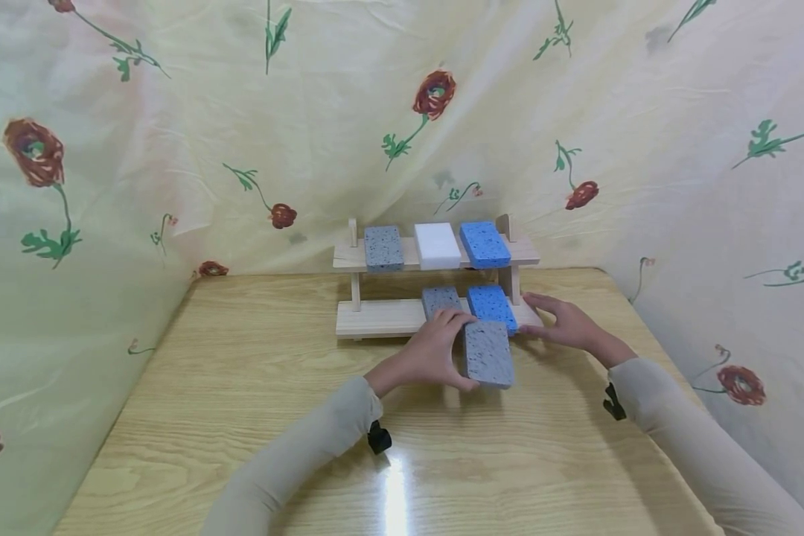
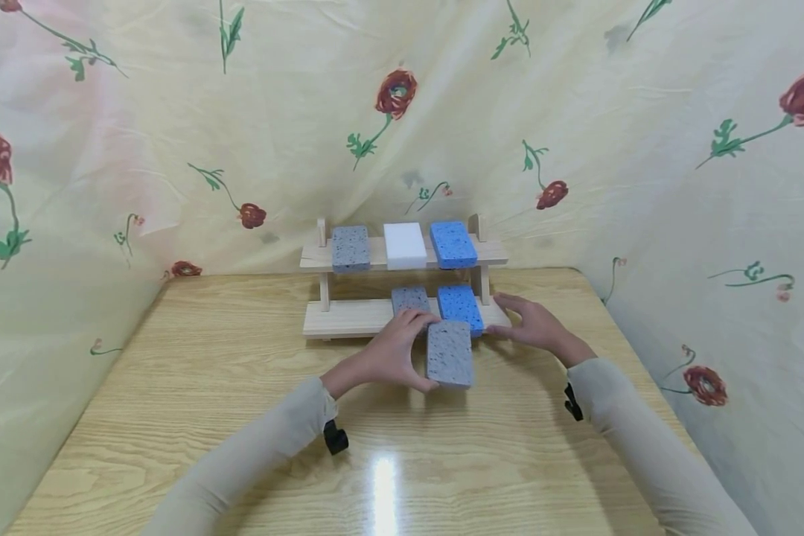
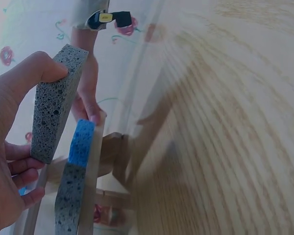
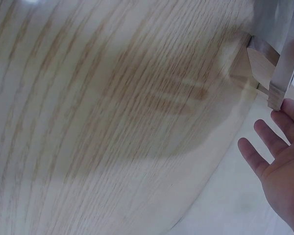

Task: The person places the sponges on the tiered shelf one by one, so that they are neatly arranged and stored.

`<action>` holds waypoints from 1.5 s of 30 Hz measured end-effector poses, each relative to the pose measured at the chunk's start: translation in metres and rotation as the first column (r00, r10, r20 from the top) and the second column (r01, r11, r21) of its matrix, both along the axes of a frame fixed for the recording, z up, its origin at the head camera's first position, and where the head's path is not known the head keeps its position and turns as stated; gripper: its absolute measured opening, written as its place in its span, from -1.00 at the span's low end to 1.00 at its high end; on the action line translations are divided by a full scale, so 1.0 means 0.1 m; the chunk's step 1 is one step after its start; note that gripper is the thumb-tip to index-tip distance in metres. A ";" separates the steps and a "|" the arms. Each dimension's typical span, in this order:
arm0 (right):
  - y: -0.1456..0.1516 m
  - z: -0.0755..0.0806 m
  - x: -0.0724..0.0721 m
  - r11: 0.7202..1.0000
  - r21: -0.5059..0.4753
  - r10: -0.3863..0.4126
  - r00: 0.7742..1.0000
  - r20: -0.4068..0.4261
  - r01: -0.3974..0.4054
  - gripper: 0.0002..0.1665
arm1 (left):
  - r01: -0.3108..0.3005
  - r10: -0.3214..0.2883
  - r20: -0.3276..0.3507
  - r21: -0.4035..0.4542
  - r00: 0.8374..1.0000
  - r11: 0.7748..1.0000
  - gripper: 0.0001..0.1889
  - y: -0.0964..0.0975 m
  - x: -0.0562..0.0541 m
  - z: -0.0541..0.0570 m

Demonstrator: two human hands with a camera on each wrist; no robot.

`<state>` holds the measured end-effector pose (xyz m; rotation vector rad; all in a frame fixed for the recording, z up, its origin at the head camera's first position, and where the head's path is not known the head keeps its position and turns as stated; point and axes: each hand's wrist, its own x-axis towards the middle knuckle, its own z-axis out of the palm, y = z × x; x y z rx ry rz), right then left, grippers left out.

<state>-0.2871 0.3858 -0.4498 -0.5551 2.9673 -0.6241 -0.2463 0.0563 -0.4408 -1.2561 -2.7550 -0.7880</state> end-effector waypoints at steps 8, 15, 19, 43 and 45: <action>0.01 -0.01 -0.01 1.000 -0.012 0.008 1.000 -0.001 -0.008 -0.02 | -0.028 0.028 -0.004 0.018 1.000 0.999 0.16 -0.14 -0.05 0.05; 0.03 -0.02 -0.03 1.000 -0.021 0.011 1.000 -0.003 -0.011 -0.01 | -0.037 0.035 0.026 0.071 0.999 0.997 0.16 -0.27 -0.10 0.06; 0.02 0.00 -0.01 1.000 -0.012 0.005 1.000 0.005 -0.004 -0.01 | -0.052 0.049 0.032 0.094 0.998 0.994 0.17 -0.33 -0.12 0.06; 0.03 -0.02 -0.01 1.000 -0.018 -0.005 1.000 0.012 0.006 0.00 | -0.166 0.159 0.069 0.107 0.985 0.980 0.17 -0.65 -0.19 0.07; 0.03 -0.02 0.00 1.000 -0.016 -0.004 1.000 0.011 0.005 0.00 | -0.170 0.163 0.067 0.109 0.984 0.980 0.17 -0.67 -0.20 0.06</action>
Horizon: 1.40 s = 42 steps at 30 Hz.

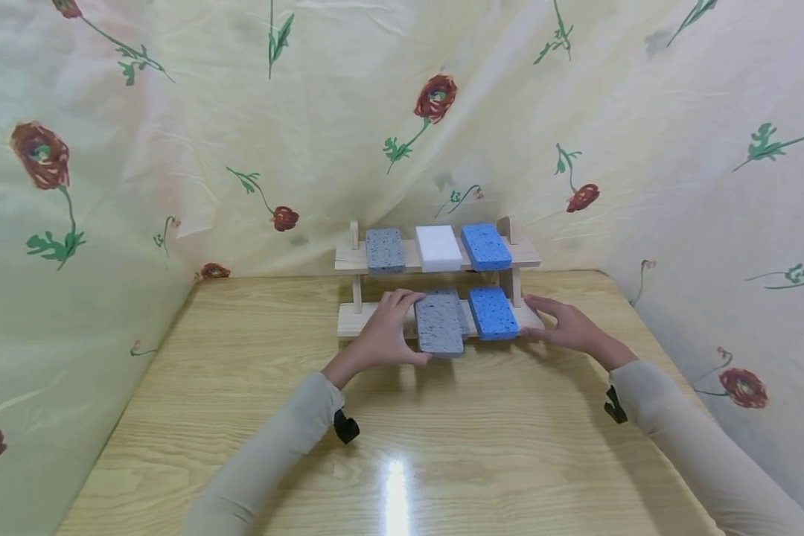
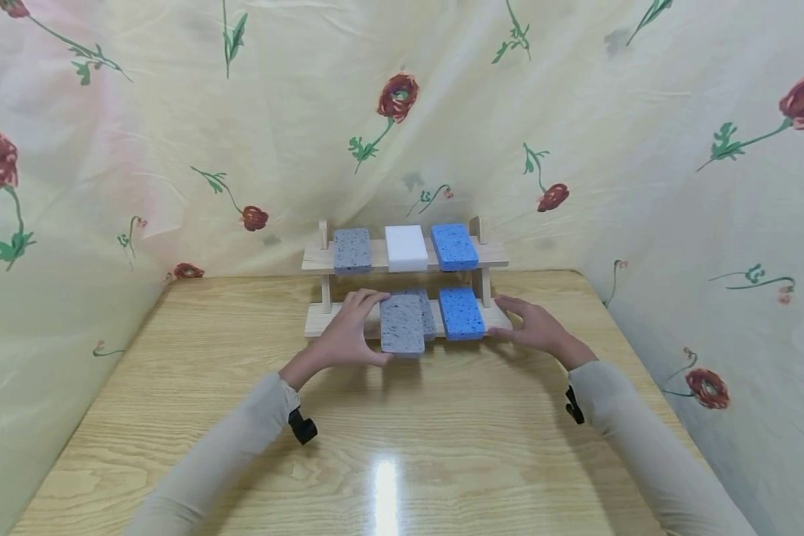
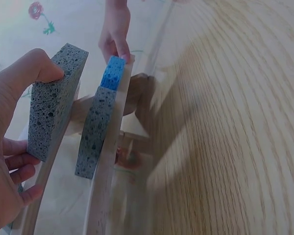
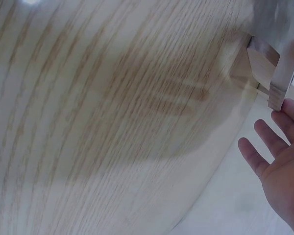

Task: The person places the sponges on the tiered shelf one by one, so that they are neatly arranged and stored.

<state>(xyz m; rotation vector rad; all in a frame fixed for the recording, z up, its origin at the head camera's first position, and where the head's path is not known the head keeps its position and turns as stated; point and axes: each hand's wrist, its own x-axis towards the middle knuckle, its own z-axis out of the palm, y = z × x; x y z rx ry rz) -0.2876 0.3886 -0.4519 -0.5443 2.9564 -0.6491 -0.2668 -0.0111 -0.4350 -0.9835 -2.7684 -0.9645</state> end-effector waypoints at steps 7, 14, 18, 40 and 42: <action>0.01 -0.01 -0.01 1.000 -0.007 0.004 1.000 0.000 -0.004 0.00 | -0.028 0.028 0.003 -0.004 1.000 1.000 0.18 -0.09 -0.03 -0.04; 0.01 -0.02 -0.01 1.000 -0.012 0.006 1.000 -0.001 -0.006 0.00 | -0.046 0.046 -0.001 0.005 0.999 0.999 0.15 -0.18 -0.05 -0.07; 0.00 -0.01 0.00 1.000 -0.010 0.004 1.000 0.002 -0.004 0.01 | -0.056 0.056 -0.010 0.013 0.998 0.998 0.16 -0.21 -0.07 -0.08; 0.03 -0.03 0.00 1.000 -0.017 0.014 1.000 -0.008 -0.014 -0.01 | -0.105 0.105 -0.001 0.020 0.995 0.994 0.14 -0.46 -0.15 -0.14; 0.02 -0.02 0.01 1.000 -0.019 0.012 1.000 -0.002 -0.012 -0.01 | -0.106 0.106 -0.002 0.020 0.994 0.994 0.14 -0.48 -0.16 -0.15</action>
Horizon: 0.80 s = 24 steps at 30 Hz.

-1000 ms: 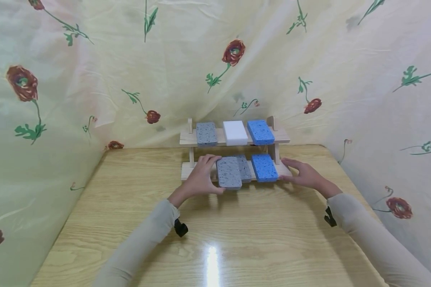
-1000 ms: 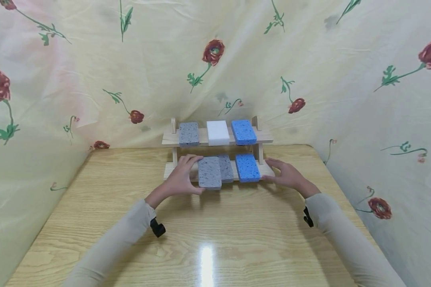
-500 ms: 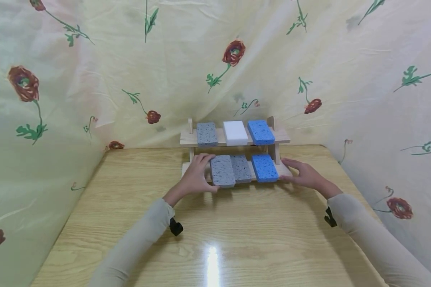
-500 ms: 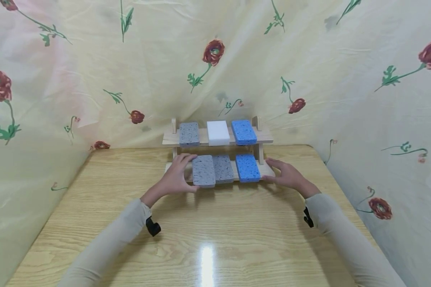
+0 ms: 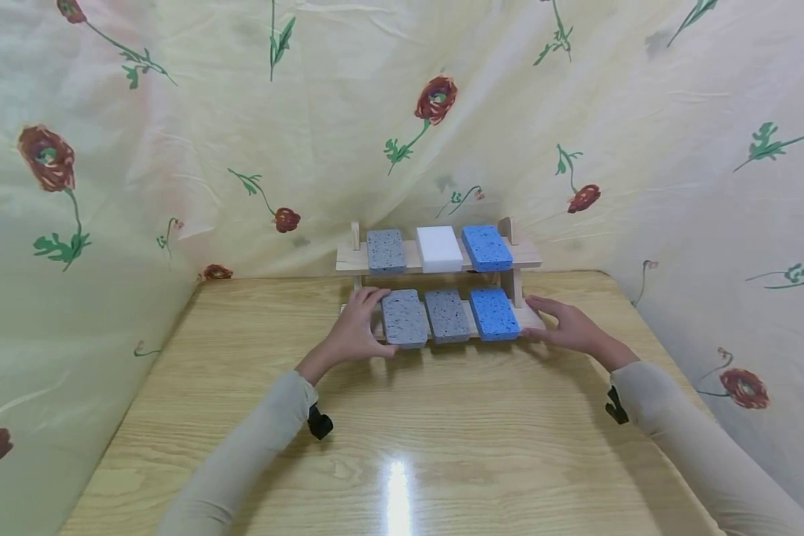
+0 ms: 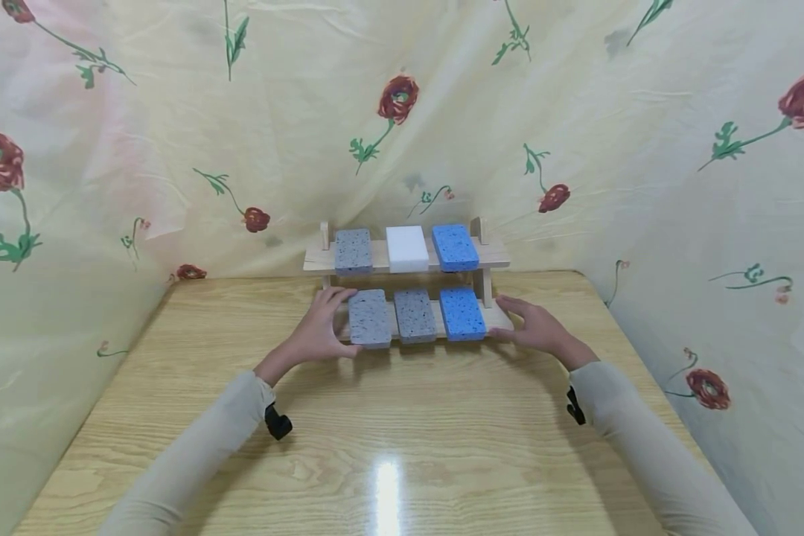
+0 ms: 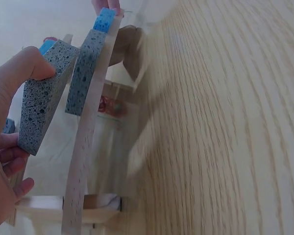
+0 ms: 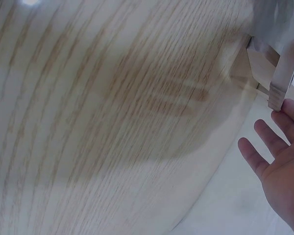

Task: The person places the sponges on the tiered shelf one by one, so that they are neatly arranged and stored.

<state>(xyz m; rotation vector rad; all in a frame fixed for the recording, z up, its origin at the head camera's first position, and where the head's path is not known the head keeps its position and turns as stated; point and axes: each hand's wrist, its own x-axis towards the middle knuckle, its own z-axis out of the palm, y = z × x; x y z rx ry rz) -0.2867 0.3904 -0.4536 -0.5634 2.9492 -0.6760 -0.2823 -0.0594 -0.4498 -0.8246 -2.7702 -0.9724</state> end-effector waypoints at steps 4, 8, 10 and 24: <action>-0.01 0.01 0.01 1.000 -0.005 0.001 1.000 0.006 -0.001 0.00 | -0.002 0.002 0.002 0.004 1.000 1.000 0.14 -0.04 -0.02 -0.02; 0.00 0.00 0.00 1.000 -0.008 -0.001 1.000 0.002 0.001 -0.01 | -0.005 0.005 -0.001 0.003 1.000 1.000 0.15 -0.08 -0.04 -0.04; 0.00 -0.01 0.00 1.000 -0.007 -0.002 1.000 -0.002 0.002 -0.01 | -0.006 0.006 0.000 -0.001 1.000 1.000 0.16 -0.10 -0.05 -0.04; 0.00 -0.03 -0.02 1.000 -0.007 0.004 1.000 -0.015 -0.005 -0.02 | 0.006 -0.006 -0.048 -0.014 0.999 1.000 0.15 -0.22 -0.12 -0.09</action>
